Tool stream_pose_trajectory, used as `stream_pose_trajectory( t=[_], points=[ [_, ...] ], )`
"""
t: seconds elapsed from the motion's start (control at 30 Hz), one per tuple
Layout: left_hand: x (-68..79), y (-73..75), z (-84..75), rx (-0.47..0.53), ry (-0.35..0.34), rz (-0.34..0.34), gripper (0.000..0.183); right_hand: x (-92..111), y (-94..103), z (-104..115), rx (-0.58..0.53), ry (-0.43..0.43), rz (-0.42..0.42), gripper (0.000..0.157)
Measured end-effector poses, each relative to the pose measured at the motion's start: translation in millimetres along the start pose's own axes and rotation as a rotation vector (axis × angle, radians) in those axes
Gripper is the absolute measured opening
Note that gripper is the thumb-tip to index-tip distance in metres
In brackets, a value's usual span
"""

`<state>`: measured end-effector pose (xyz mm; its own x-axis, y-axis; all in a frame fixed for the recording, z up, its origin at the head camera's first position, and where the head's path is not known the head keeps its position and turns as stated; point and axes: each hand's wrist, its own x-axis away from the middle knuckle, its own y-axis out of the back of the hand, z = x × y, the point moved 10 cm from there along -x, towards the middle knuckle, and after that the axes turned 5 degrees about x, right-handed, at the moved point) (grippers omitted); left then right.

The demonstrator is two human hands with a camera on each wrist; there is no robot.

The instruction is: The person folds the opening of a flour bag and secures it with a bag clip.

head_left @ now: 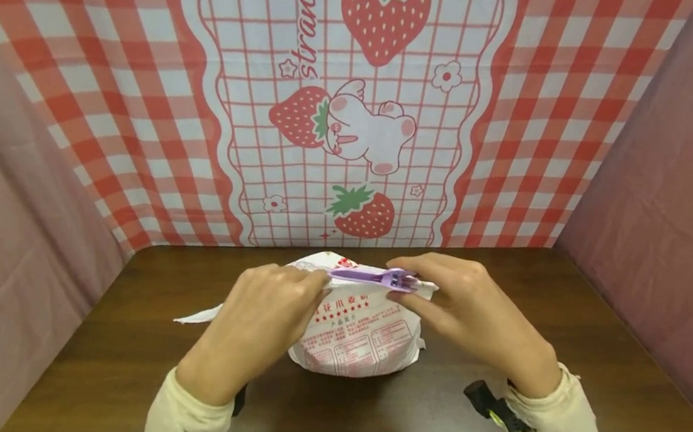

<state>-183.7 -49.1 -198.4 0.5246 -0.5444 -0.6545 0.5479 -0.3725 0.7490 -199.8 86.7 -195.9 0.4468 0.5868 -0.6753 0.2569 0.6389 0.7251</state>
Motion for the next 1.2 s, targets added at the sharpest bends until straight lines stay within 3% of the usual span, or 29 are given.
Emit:
stream_pose_trajectory(
  t=[0.37,1.0,1.2],
  points=[
    [0.2,-0.2,-0.6,-0.006,-0.014,0.0,0.029,1.0,-0.3,5.2,0.1,0.027,0.019,0.039],
    [0.2,-0.6,3.1,0.023,-0.02,0.004,0.018,5.0,1.7,7.4,0.316,0.035,0.054,0.033],
    [-0.7,-0.3,3.2,0.024,-0.025,-0.003,0.012,7.1,-6.0,11.4,0.286,0.06,0.066,0.032]
  ],
)
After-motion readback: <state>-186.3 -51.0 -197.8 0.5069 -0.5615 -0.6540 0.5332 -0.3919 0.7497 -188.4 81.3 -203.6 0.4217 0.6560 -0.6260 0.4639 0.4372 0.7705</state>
